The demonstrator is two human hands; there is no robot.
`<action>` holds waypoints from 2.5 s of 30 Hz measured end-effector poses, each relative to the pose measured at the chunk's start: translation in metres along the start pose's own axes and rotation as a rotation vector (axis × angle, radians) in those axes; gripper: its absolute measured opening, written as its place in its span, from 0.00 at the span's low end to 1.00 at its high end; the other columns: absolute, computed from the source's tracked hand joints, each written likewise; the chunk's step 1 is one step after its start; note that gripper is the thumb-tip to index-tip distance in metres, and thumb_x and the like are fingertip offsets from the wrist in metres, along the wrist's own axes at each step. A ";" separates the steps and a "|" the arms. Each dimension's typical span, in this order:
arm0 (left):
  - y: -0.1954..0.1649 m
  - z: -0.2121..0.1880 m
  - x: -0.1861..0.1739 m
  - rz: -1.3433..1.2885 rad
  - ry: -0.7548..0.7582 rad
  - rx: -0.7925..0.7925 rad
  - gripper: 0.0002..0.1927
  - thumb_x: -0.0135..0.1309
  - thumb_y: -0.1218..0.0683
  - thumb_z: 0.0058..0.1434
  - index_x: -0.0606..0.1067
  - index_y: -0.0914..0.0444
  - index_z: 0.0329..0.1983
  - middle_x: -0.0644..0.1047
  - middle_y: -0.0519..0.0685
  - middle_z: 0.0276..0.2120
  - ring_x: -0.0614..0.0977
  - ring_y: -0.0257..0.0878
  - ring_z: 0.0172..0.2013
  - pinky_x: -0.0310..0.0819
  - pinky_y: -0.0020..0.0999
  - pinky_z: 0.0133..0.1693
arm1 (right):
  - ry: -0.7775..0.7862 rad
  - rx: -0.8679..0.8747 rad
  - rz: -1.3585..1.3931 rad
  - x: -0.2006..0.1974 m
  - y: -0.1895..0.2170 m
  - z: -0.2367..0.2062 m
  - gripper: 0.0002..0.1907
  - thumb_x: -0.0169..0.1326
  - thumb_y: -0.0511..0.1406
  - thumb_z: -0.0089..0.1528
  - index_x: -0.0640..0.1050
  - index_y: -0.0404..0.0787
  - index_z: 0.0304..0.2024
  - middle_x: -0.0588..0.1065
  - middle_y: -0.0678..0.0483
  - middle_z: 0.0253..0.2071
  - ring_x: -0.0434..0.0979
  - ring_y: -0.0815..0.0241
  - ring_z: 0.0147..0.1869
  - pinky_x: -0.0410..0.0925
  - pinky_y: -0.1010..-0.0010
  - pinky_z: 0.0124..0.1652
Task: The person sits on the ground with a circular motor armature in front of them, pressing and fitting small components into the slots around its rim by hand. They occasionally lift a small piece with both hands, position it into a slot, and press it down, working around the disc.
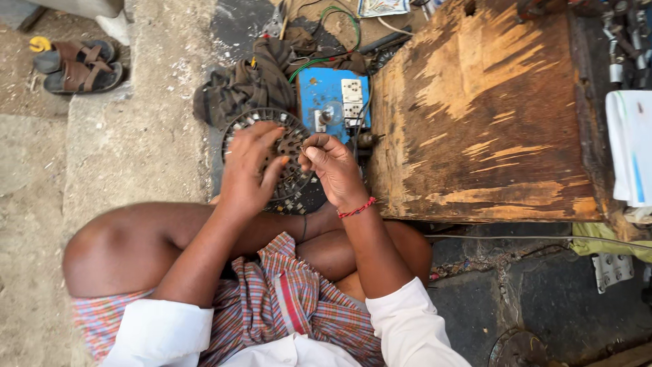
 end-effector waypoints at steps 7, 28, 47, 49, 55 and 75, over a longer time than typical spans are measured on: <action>-0.012 0.010 0.001 -0.172 0.038 0.006 0.15 0.62 0.62 0.59 0.80 0.62 0.50 0.80 0.51 0.44 0.80 0.49 0.52 0.70 0.44 0.56 | 0.109 0.034 0.025 0.018 -0.002 -0.004 0.08 0.58 0.32 0.69 0.77 0.35 0.49 0.79 0.53 0.43 0.79 0.63 0.45 0.72 0.69 0.47; 0.052 -0.028 0.046 -0.962 0.231 -0.703 0.09 0.48 0.53 0.73 0.76 0.62 0.45 0.79 0.41 0.38 0.77 0.26 0.38 0.72 0.23 0.42 | -0.004 -0.029 -0.307 0.020 0.002 -0.005 0.06 0.57 0.35 0.68 0.77 0.39 0.44 0.75 0.61 0.32 0.72 0.74 0.33 0.65 0.81 0.33; 0.136 0.008 -0.035 -0.713 -0.496 -0.672 0.04 0.55 0.59 0.67 0.74 0.64 0.37 0.77 0.44 0.28 0.74 0.29 0.27 0.70 0.25 0.30 | -0.055 -0.125 -0.870 -0.030 0.038 0.153 0.09 0.57 0.34 0.66 0.79 0.35 0.45 0.81 0.53 0.37 0.80 0.63 0.39 0.73 0.71 0.39; 0.152 0.022 -0.022 -0.724 -0.488 -0.711 0.04 0.56 0.58 0.66 0.75 0.65 0.36 0.77 0.45 0.27 0.75 0.31 0.27 0.70 0.26 0.30 | -0.012 -0.140 -1.171 -0.022 0.031 0.192 0.12 0.60 0.36 0.64 0.80 0.36 0.46 0.82 0.51 0.41 0.82 0.56 0.45 0.74 0.66 0.44; 0.208 0.059 0.013 -0.464 -0.297 -0.824 0.04 0.58 0.58 0.61 0.77 0.64 0.36 0.80 0.46 0.26 0.78 0.32 0.26 0.72 0.29 0.30 | 0.051 -0.132 -1.920 -0.005 0.007 0.231 0.25 0.65 0.39 0.54 0.78 0.41 0.53 0.77 0.44 0.51 0.77 0.39 0.54 0.70 0.51 0.49; 0.226 0.069 0.087 -0.848 -0.109 -1.066 0.02 0.54 0.58 0.66 0.72 0.61 0.39 0.81 0.49 0.35 0.85 0.37 0.32 0.82 0.32 0.31 | 0.262 -0.181 -1.379 0.035 -0.012 0.207 0.12 0.60 0.35 0.60 0.80 0.33 0.41 0.80 0.48 0.45 0.82 0.53 0.48 0.73 0.64 0.49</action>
Point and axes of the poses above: each hand's wrist, its own z-axis towards the middle knuckle, its own x-axis out of the palm, y = z × x, the point moved 6 cm from there along z, towards the middle knuckle
